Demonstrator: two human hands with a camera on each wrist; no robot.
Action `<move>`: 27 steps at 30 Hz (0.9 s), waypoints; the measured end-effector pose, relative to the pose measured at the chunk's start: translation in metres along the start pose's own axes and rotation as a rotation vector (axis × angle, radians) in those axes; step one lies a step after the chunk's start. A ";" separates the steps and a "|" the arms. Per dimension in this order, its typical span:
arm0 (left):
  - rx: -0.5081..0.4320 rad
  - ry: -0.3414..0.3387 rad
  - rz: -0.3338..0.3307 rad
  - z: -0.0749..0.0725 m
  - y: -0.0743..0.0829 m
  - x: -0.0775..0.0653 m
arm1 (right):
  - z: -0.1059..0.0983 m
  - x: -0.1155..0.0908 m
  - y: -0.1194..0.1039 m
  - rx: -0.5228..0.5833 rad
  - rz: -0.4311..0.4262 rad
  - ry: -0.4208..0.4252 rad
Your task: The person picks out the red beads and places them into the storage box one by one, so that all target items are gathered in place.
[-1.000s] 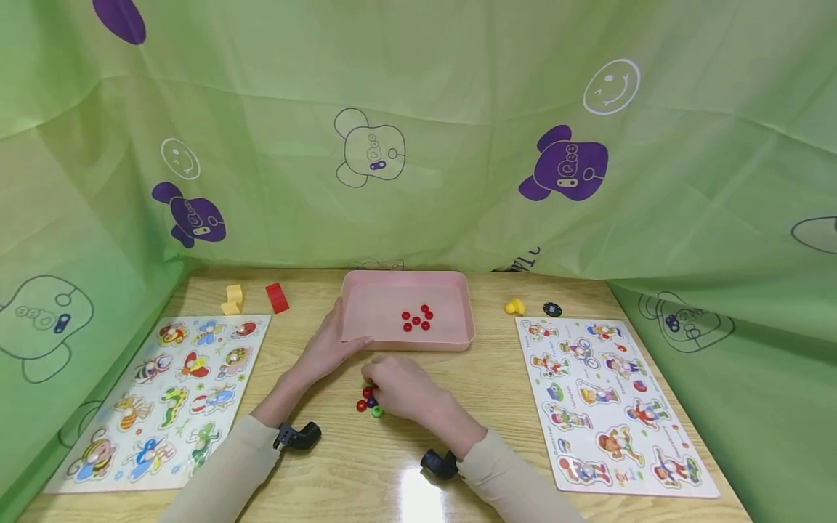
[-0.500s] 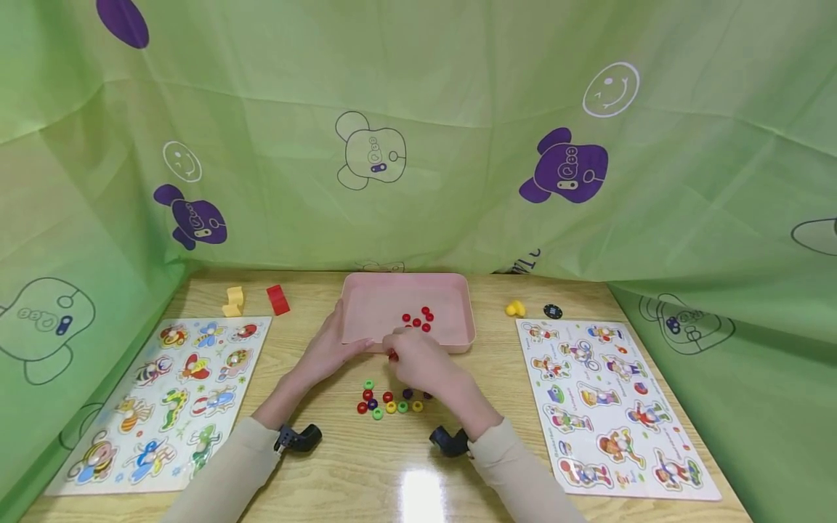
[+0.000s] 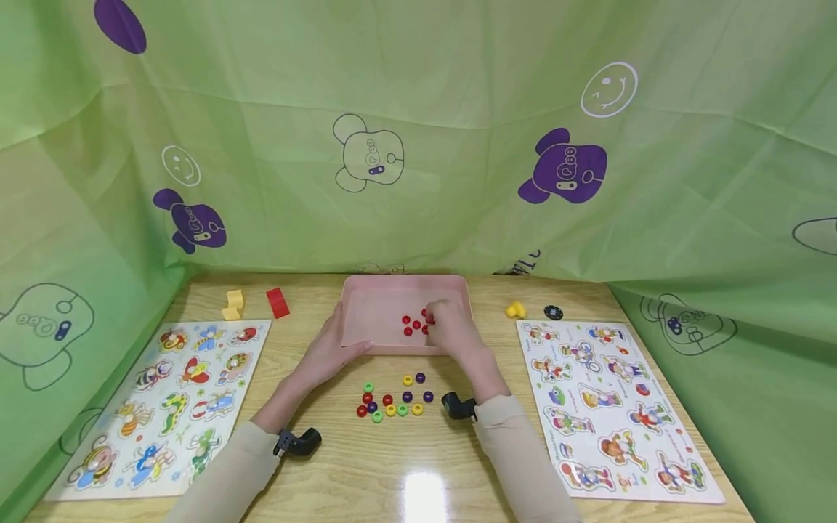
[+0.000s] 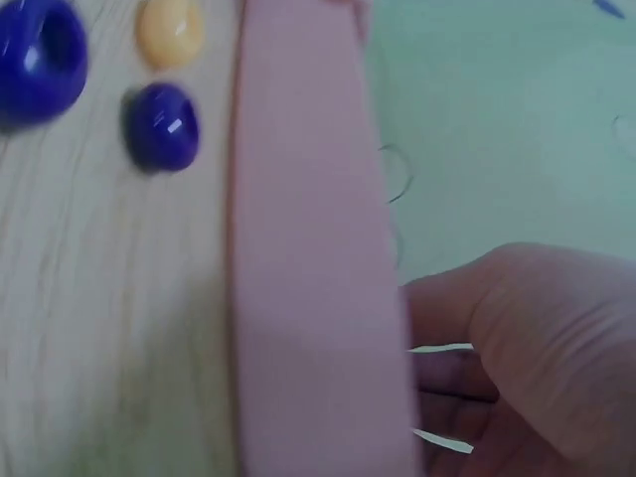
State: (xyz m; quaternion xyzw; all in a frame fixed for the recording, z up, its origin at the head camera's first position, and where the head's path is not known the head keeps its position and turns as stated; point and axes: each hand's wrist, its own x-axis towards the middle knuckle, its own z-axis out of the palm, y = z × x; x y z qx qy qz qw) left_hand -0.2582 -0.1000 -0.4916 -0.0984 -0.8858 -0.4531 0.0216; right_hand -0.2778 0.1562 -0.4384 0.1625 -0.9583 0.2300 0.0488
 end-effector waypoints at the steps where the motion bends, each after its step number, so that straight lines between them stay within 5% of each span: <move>1: -0.001 0.003 0.003 0.000 0.000 0.000 | 0.002 0.000 0.002 -0.003 0.015 -0.004; 9: 0.002 0.006 0.026 0.000 0.000 -0.001 | 0.010 0.000 0.014 -0.032 0.063 -0.007; 17: 0.004 -0.004 0.031 0.000 0.001 -0.002 | -0.001 -0.010 0.003 -0.058 0.069 -0.012; 27: 0.008 -0.001 -0.009 -0.002 0.003 -0.003 | -0.016 -0.044 -0.036 -0.008 -0.215 -0.092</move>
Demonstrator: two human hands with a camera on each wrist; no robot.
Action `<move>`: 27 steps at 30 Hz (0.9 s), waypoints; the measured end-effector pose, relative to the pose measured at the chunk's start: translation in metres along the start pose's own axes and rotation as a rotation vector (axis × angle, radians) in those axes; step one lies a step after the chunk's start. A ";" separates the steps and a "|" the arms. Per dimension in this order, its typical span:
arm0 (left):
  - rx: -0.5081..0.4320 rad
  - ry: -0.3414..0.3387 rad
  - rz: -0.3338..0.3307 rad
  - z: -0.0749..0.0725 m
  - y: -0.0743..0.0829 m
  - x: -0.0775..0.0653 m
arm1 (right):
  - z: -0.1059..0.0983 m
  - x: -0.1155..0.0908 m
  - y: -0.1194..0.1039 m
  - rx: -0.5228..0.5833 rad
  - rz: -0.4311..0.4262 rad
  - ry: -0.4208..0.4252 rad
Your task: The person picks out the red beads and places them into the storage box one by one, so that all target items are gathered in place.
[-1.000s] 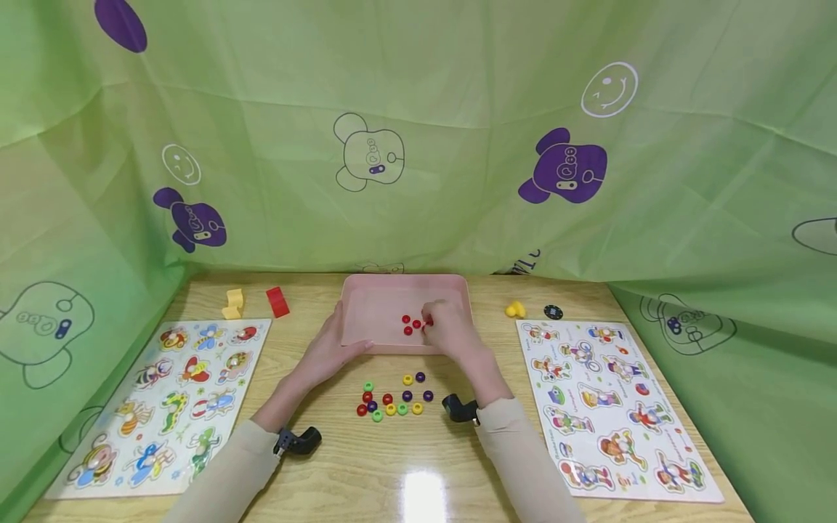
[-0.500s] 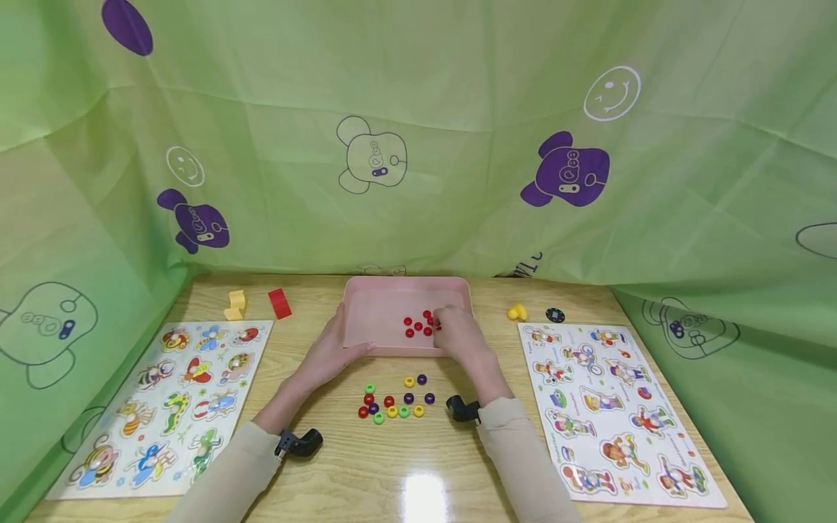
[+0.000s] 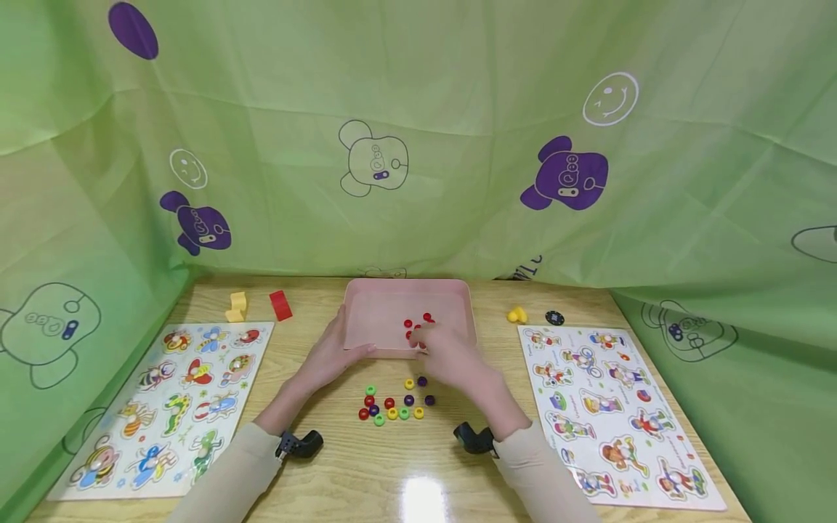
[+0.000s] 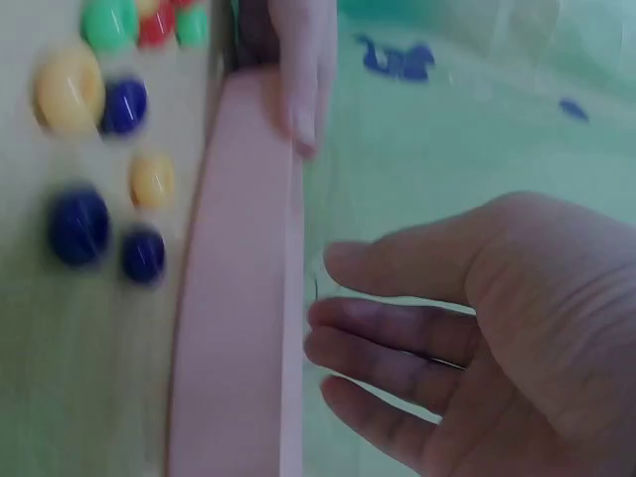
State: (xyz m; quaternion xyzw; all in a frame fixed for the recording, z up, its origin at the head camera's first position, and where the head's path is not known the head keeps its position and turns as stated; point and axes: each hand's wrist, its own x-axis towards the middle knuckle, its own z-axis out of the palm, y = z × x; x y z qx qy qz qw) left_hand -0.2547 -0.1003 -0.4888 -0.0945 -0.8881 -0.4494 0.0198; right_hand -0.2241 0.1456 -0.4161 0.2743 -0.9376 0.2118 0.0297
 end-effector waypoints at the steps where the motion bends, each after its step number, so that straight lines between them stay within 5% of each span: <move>1: 0.003 0.002 -0.005 0.000 0.000 0.000 | 0.002 -0.004 -0.005 -0.008 -0.025 -0.022; 11: -0.007 0.000 0.050 -0.001 -0.002 0.000 | 0.033 -0.020 -0.042 -0.049 -0.185 -0.197; 27: 0.007 0.011 0.009 0.000 0.000 -0.001 | 0.047 -0.016 -0.047 -0.117 -0.200 -0.201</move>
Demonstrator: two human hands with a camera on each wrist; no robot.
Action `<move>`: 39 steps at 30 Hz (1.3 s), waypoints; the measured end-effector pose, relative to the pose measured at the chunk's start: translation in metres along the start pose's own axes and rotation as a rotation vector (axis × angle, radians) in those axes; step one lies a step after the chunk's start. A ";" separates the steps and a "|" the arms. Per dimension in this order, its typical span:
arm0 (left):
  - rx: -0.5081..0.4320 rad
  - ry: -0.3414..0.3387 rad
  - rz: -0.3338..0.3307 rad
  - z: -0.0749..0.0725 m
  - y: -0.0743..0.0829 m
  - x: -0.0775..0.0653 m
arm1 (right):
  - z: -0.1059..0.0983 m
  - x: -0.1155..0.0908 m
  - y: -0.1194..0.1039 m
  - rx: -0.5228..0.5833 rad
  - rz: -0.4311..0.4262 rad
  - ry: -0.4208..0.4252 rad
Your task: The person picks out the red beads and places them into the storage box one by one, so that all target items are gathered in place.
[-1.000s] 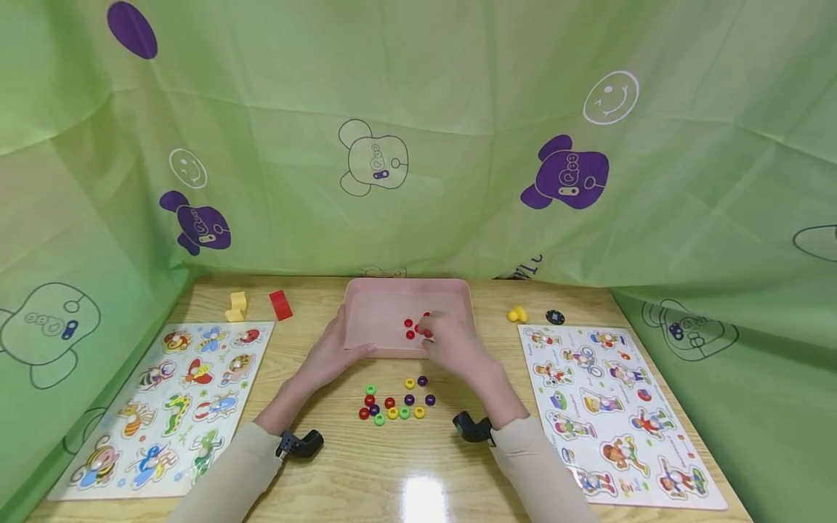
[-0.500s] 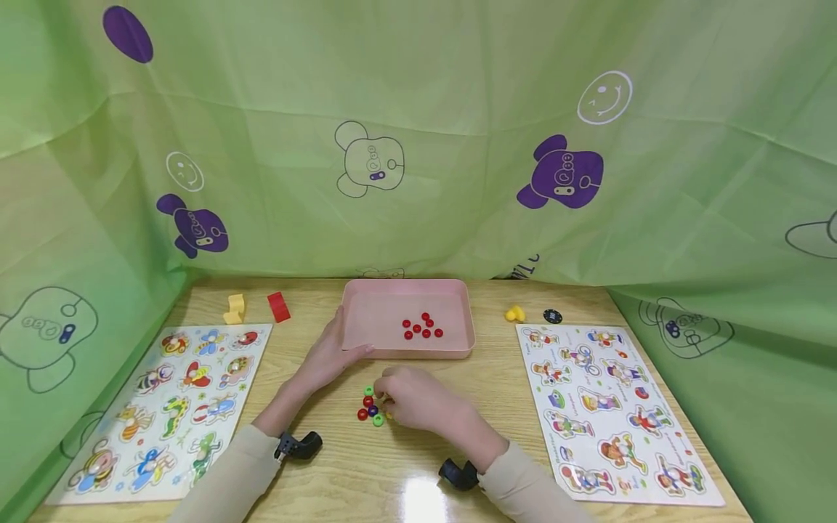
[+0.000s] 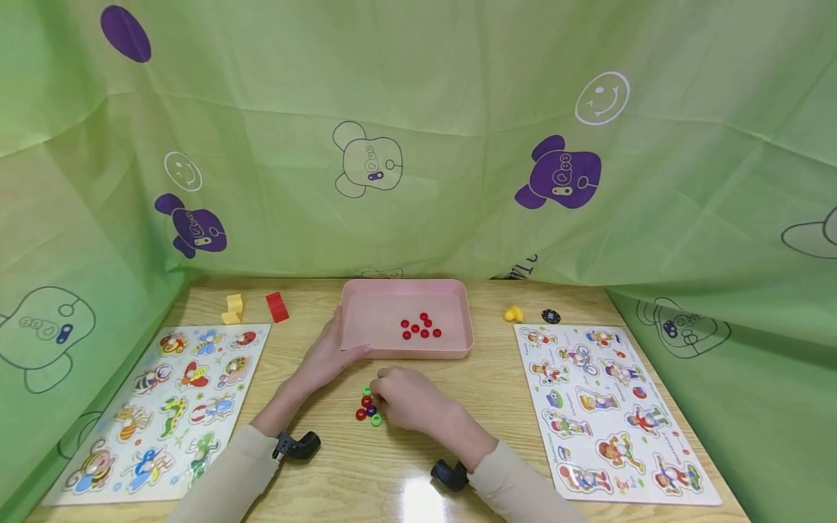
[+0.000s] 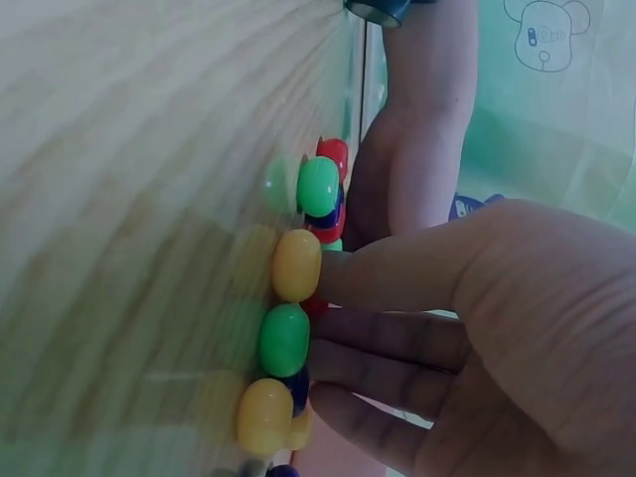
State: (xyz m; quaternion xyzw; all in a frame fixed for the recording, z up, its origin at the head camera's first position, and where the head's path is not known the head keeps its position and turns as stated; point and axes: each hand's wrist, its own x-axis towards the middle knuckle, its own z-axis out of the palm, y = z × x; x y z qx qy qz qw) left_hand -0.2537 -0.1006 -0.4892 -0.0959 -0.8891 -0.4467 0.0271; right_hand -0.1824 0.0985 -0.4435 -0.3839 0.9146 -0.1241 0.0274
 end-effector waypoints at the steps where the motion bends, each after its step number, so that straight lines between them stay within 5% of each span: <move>1: 0.000 -0.002 0.001 0.000 0.000 0.000 | 0.000 0.001 0.000 -0.003 -0.002 0.003; 9: -0.008 -0.008 0.028 -0.001 0.000 0.000 | -0.010 0.010 0.007 0.007 0.022 0.067; 24: 0.036 -0.027 -0.046 -0.001 0.000 0.000 | -0.030 0.033 0.028 -0.016 0.148 0.228; 39: 0.003 -0.007 -0.025 0.001 -0.001 0.001 | -0.023 0.056 0.046 0.140 0.334 0.202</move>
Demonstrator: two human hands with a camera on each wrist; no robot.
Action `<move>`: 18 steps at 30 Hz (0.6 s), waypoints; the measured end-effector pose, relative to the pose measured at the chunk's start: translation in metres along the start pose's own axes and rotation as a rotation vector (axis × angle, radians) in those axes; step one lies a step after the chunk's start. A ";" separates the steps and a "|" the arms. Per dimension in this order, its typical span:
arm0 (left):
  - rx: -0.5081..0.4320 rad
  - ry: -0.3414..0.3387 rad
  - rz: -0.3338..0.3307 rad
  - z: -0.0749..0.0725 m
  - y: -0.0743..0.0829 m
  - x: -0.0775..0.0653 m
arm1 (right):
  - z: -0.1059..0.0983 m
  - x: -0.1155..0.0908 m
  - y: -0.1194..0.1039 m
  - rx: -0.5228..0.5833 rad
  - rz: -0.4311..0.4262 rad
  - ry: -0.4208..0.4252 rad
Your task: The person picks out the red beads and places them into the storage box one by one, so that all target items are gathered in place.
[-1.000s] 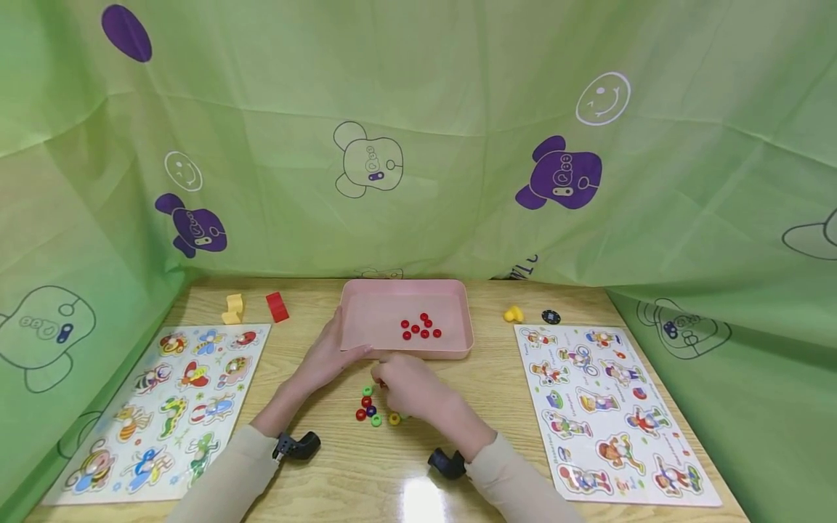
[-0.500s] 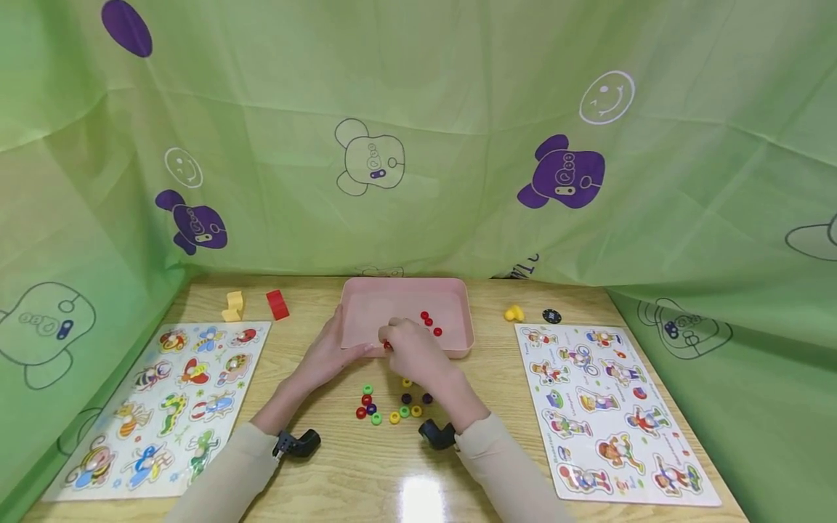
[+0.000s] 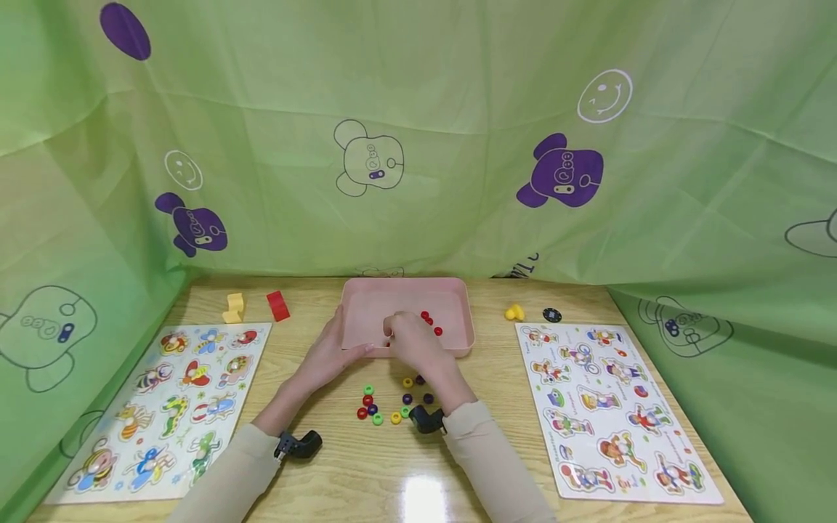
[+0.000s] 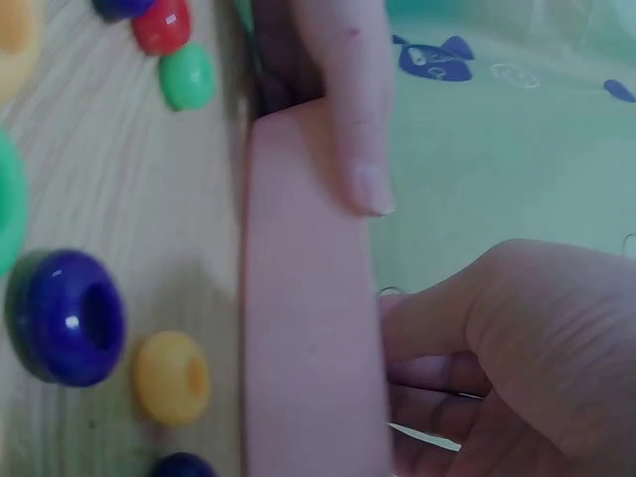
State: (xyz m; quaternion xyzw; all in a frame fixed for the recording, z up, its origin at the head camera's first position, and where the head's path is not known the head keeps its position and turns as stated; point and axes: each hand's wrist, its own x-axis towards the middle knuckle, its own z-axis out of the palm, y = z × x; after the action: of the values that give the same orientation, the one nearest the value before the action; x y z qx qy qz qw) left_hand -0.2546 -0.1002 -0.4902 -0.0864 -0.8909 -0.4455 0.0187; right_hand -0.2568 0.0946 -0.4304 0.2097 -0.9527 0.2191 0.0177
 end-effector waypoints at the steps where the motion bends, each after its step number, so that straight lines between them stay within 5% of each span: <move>1: 0.002 -0.001 -0.006 0.000 -0.001 0.000 | 0.002 0.001 0.002 0.018 0.001 -0.011; 8: 0.008 -0.003 0.003 -0.001 -0.001 0.000 | 0.008 0.014 0.014 0.196 -0.025 -0.102; 13: 0.012 -0.015 0.012 0.001 -0.002 -0.001 | 0.006 0.018 0.016 0.175 -0.011 -0.164; 18: 0.025 -0.008 0.010 0.000 -0.001 0.001 | 0.008 0.022 0.016 0.129 -0.032 -0.138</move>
State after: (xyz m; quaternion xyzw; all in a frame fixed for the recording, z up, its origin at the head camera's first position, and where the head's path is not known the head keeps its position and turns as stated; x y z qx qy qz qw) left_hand -0.2555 -0.1011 -0.4908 -0.0923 -0.8961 -0.4338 0.0182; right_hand -0.2826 0.0954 -0.4417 0.2402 -0.9321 0.2647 -0.0580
